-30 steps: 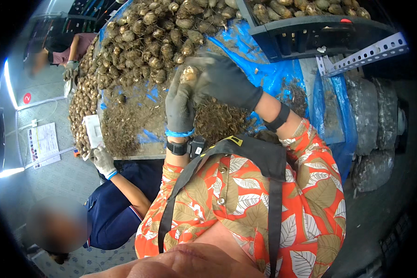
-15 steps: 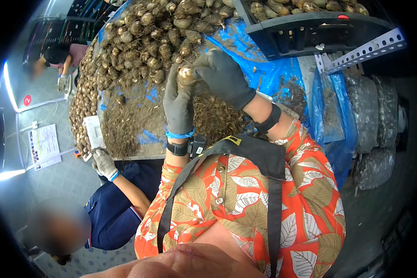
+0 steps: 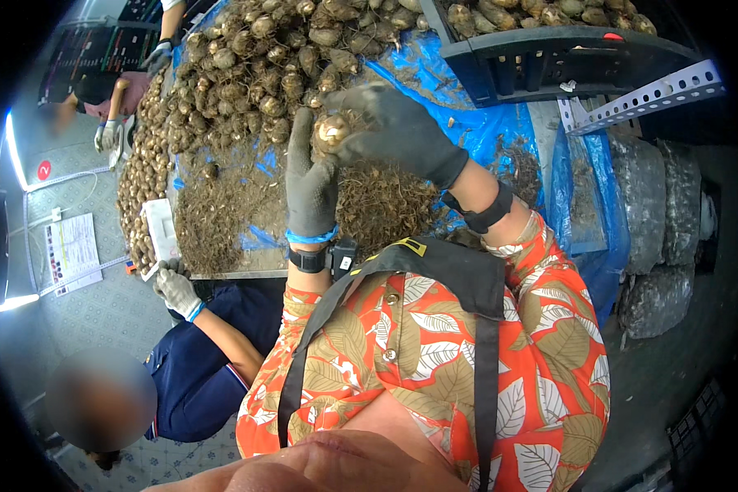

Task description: The person is cleaning tubers by hand, removing dirt and root hairs while wearing gloves.

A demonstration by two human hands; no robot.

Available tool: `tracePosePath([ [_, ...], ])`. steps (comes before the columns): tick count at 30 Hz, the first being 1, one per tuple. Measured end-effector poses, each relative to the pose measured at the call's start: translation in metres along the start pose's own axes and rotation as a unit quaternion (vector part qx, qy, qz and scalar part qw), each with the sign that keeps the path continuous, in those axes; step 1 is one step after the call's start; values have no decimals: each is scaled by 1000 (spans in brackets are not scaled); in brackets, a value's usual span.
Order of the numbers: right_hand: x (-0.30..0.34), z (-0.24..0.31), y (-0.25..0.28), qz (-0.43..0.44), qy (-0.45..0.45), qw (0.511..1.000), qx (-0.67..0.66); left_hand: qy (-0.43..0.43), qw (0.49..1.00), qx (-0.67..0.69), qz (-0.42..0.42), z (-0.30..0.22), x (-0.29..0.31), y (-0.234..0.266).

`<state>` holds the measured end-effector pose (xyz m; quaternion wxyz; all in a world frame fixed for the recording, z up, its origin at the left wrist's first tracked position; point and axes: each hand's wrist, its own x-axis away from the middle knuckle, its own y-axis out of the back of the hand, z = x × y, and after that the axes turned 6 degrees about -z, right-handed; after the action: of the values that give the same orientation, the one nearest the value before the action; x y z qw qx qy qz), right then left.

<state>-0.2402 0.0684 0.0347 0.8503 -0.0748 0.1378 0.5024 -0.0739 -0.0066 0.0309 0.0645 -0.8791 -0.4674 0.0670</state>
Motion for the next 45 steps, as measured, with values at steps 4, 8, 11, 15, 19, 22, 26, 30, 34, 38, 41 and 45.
tracePosePath([
  [4, 5, -1, -9, -17, 36, 995, 96, -23, 978, -205, -20, -15, 4, -9],
  [8, -1, -11, -7, 11, -89, 992, 90, -62, 954, -292, 25, -8, 5, 2],
  [11, -12, -38, 2, 51, -91, 987, 121, -70, 943, -323, 46, -11, 8, 0],
  [15, -12, -55, 22, 33, -134, 976, 167, 11, 973, -215, 80, -14, 7, 5],
  [19, -3, -39, 29, 74, -59, 995, -37, 44, 995, -67, 65, -2, 7, 10],
  [22, 2, -11, 17, 103, -26, 993, -55, 52, 997, -25, 55, 11, 5, 10],
  [26, 7, -32, 5, 100, -38, 993, 50, 38, 980, -176, 80, -12, 6, -1],
  [30, 4, -57, 10, 155, 115, 918, 347, 50, 992, -65, 101, -4, 9, 8],
  [34, 10, -80, 20, 149, -31, 976, 155, 146, 983, 102, 52, -6, 7, 4],
  [38, 6, -6, 5, 238, -73, 921, 299, 83, 992, -92, 7, 16, 3, 16],
  [41, 19, -28, -8, 172, 210, 894, 357, -6, 989, -151, -4, 11, 1, 6],
  [45, 33, -25, -16, 379, 103, 880, 268, 52, 996, -71, -14, 18, -1, 12],
])
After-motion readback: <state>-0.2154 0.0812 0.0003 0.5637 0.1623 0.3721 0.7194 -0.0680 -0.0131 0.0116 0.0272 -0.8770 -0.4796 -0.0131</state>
